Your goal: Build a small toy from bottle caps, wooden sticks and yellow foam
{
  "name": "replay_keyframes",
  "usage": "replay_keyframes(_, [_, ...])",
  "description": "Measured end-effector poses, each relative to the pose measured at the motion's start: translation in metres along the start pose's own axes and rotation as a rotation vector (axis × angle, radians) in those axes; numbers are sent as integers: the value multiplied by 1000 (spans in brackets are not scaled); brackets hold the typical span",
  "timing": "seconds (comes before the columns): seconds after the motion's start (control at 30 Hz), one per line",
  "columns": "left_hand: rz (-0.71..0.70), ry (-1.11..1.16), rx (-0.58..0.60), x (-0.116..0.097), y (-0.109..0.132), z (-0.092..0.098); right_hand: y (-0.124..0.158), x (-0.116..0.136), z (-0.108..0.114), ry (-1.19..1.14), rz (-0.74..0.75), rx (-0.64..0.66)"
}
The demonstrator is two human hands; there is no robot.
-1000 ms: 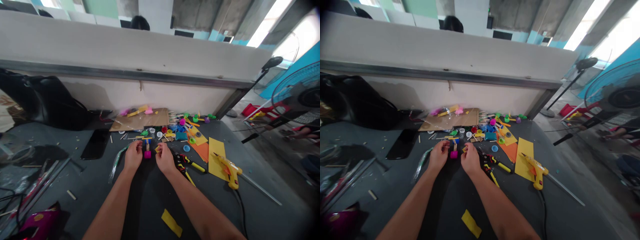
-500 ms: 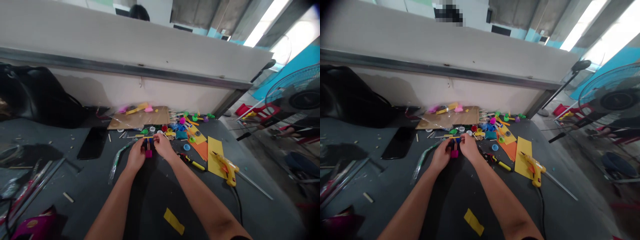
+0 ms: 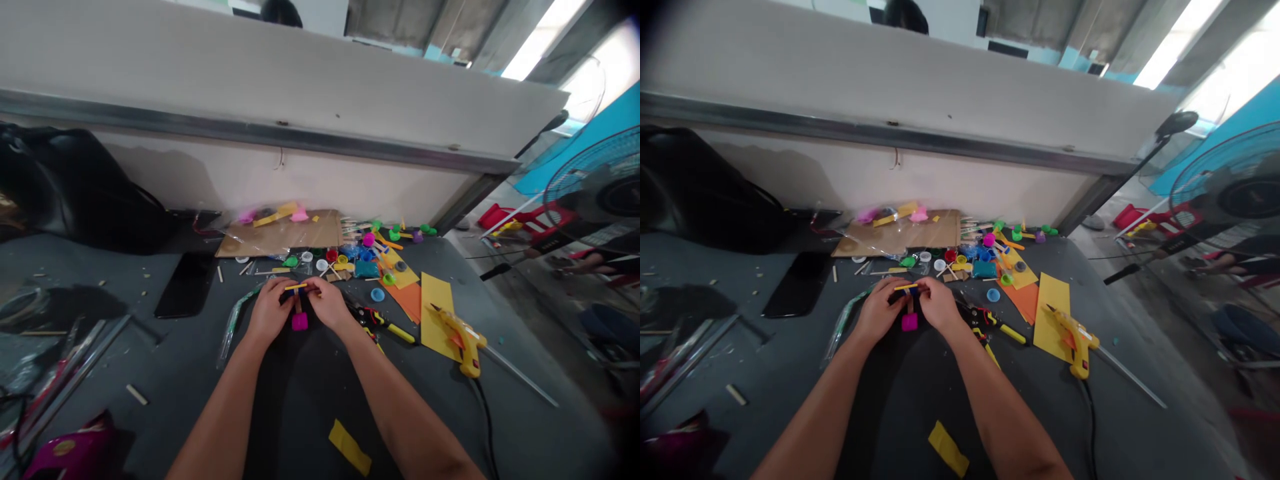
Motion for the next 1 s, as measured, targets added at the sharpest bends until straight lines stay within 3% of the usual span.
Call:
replay_keyframes(0.23, [52,10,94,1,3,-4,3,13,10,-5,34,-55])
replay_keyframes(0.4, [-49,-19,129,-6,4,-7,3,18,5,-190,7,52])
replay_keyframes(0.57, [-47,5,172,-4,4,-10,3,11,0,-386,-61,136])
replay_keyframes(0.8, [-79,19,199,-4,3,-13,0,9,3,-190,59,54])
replay_keyframes(1.0, [-89,44,190,-5,2,-10,1,5,0,-332,-1,93])
Point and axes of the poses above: each hand's wrist, its own y-axis away from the middle knuckle, its own z-axis out of the back of the hand, x = y × z, the point moved 6 cm from there along -y, towards the middle knuckle, and after that the axes turned 1 degree about z, right-handed, at the moved point
